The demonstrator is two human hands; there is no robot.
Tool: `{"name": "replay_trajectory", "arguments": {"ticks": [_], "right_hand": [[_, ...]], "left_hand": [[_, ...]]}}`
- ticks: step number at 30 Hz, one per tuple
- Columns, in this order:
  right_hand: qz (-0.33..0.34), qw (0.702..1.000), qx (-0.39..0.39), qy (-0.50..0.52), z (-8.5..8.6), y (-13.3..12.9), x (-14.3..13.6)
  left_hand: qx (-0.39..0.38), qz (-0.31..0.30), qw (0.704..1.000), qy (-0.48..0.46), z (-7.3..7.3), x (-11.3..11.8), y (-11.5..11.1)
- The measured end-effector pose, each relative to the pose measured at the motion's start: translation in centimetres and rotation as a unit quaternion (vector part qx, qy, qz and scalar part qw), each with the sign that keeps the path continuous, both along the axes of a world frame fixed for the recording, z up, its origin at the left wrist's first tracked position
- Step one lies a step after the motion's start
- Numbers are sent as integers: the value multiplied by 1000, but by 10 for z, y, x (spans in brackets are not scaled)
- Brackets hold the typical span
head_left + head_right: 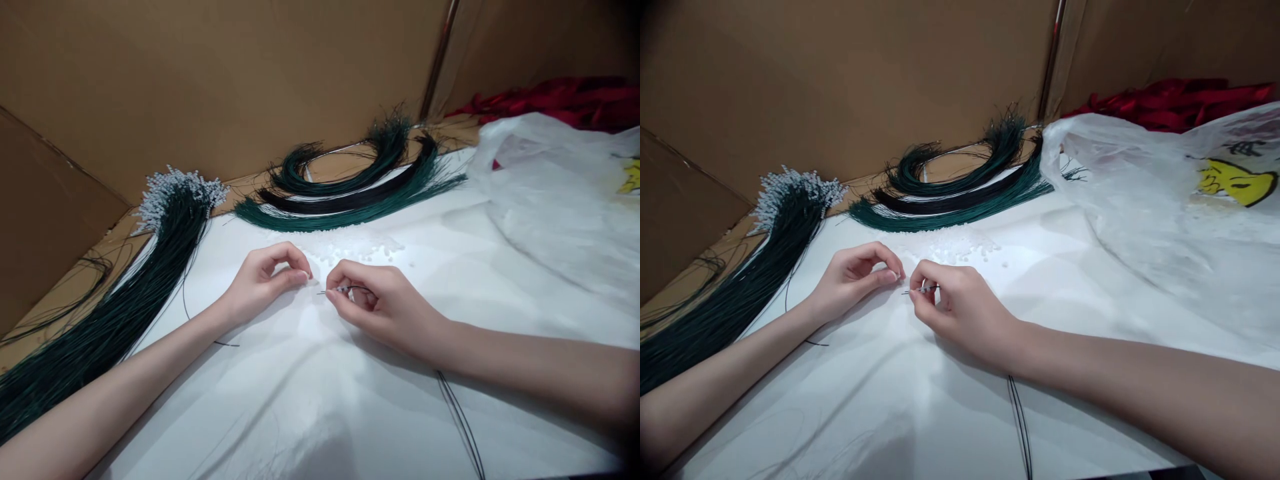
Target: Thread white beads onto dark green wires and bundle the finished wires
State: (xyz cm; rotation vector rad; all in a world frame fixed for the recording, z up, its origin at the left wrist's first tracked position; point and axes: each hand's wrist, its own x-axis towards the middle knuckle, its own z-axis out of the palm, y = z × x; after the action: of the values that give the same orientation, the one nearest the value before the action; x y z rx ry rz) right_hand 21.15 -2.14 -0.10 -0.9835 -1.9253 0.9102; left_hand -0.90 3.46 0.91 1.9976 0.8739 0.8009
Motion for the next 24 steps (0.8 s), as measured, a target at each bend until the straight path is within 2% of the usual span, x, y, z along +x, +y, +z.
{"name": "replay_trajectory", "arguments": {"ticks": [4,7,12,24], "right_hand": [[-5,1000,-11,9,-1,1,1],[-4,1000,-15,20,-2,1,1],[-2,1000,-11,28,-3,2,0],[6,1000,-6,29,-4,1,0]], "left_hand": [[-113,-28,990,-81,-2,5,-11],[-146,-38,981,-119,-3,6,-13],[-153,-50,977,-140,-5,5,-11],[-145,-30,979,-137,-6,5,-12]]}}
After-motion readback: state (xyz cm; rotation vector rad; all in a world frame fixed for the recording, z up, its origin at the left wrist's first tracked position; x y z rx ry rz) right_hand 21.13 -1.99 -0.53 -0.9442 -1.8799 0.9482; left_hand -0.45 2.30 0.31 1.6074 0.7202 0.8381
